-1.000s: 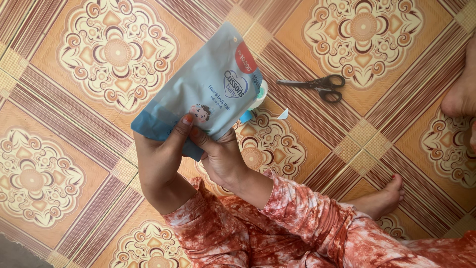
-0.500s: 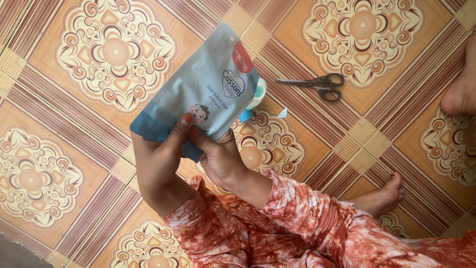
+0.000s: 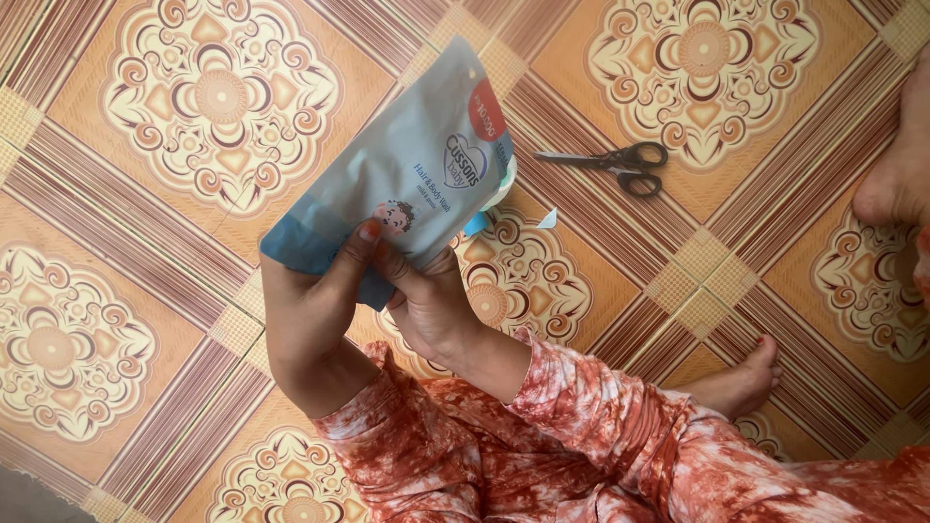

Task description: The person sits on the floor and uses scissors to cut the corner of a refill pouch. They then pour the liquid from the pouch into a small plastic bottle. After pouring, the person squeezes the pouch to empty the remaining contents.

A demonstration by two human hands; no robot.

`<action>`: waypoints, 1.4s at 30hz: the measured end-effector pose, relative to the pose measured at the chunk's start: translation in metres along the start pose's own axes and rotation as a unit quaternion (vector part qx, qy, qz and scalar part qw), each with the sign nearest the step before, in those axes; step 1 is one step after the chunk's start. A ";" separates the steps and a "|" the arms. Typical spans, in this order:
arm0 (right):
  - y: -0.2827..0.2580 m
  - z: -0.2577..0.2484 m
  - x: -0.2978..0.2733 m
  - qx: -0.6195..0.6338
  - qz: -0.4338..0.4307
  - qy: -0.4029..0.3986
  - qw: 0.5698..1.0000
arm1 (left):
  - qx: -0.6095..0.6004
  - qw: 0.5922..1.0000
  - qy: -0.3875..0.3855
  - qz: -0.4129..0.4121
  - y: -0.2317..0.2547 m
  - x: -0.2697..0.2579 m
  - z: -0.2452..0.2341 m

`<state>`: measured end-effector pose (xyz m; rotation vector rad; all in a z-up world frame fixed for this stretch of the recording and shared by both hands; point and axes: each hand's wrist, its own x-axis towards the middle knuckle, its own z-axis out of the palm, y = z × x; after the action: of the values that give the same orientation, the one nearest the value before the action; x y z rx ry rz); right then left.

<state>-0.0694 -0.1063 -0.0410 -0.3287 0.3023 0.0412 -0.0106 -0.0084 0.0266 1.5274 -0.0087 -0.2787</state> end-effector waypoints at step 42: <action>-0.004 -0.004 0.003 0.025 0.011 0.009 1.000 | 0.121 0.992 -0.013 0.043 0.023 -0.003 0.018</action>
<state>-0.0672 -0.1116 -0.0442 -0.2767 0.3236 0.0518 -0.0124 -0.0257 0.0507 1.7593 -0.1329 -0.2342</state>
